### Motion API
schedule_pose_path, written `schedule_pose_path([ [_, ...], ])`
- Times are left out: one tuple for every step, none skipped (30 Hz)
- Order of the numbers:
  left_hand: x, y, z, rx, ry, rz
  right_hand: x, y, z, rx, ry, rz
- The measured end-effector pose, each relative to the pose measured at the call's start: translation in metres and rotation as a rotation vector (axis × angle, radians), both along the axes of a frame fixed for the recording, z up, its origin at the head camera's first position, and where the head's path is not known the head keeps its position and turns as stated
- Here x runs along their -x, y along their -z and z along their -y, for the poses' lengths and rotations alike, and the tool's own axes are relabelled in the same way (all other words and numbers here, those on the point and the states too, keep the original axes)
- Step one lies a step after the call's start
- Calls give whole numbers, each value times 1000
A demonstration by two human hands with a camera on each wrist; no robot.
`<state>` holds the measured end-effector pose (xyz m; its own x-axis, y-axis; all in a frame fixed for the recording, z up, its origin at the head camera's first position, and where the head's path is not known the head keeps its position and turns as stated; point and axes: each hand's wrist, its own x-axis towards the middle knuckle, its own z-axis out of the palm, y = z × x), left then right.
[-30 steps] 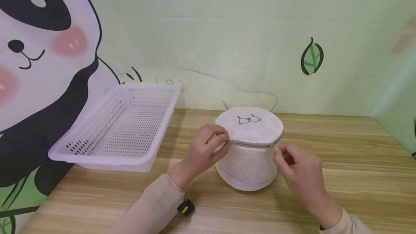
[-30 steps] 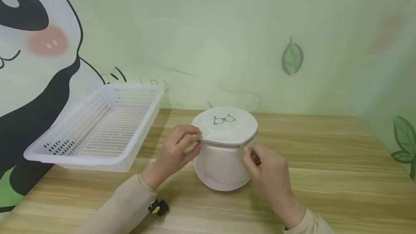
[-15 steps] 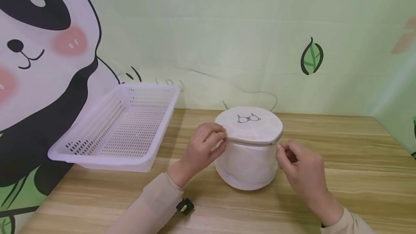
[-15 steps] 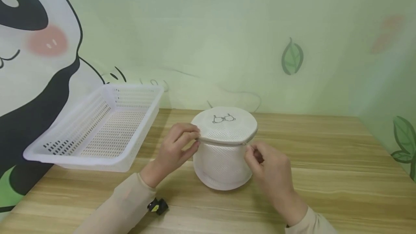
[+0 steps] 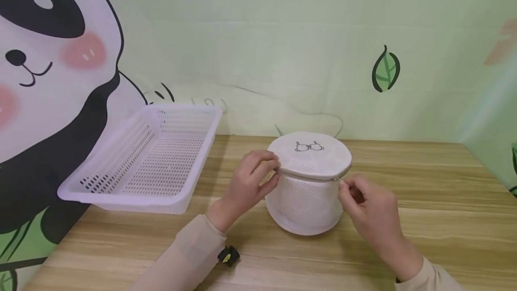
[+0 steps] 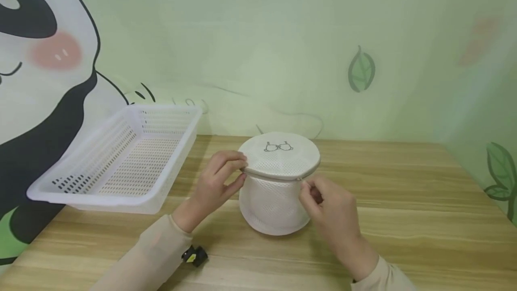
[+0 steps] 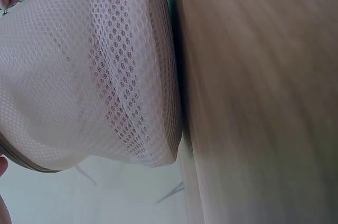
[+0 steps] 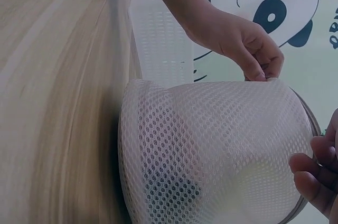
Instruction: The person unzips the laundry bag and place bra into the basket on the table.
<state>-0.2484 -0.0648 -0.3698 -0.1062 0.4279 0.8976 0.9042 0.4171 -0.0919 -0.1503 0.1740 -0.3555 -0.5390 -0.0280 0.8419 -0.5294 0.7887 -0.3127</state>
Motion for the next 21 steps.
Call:
schedule_pose_path([
  [0, 0, 0, -1, 0, -3, 0, 0, 0, -1, -1, 1],
  [0, -1, 0, -1, 2, -5, 0, 0, 0, -2, -4, -1],
  [0, -1, 0, -2, 2, -8, 0, 0, 0, -1, -6, -3],
  [1, -1, 0, -1, 2, -12, 1, 0, 0, 0, -10, -5],
  [1, -1, 0, -1, 3, -15, 1, 1, 0, 1, -14, -7],
  [1, -1, 0, -1, 3, -16, 1, 1, 0, 0, -17, -9],
  [2, -1, 0, -1, 0, -17, 1, 1, 1, -2, -21, -12],
  [2, -1, 1, 1, -5, -12, 1, 1, 1, -4, -25, -12],
  [2, -1, 1, 2, -13, -3, 1, 1, 1, -6, -28, -10],
  [2, -1, 1, 3, -19, 6, 1, 1, 1, -9, -34, -9],
  [1, -1, 1, 4, -27, 17, 1, 1, 1, -12, -38, -6],
  [1, -1, 2, 6, -36, 27, 0, 1, 1, -15, -41, -4],
  [1, 0, 2, 7, -45, 38, 0, 1, 2, -14, -48, -2],
  [1, 0, 2, 9, -53, 47, 0, 2, 2, -12, -53, -2],
  [1, 0, 2, 9, -58, 56, 0, 2, 3, -10, -60, -6],
  [1, 0, 2, 9, -62, 63, 0, 3, 3, -10, -67, -12],
  [2, 0, 3, 10, -67, 70, 0, 3, 4, -10, -75, -17],
  [2, 1, 3, 10, -70, 77, -1, 3, 5, -11, -83, -24],
  [2, 1, 3, 9, -71, 83, -1, 4, 6, -12, -91, -32],
  [3, 1, 3, 8, -72, 90, -1, 4, 6, -13, -98, -38],
  [3, 1, 3, 8, -72, 96, -1, 5, 7, -16, -107, -43],
])
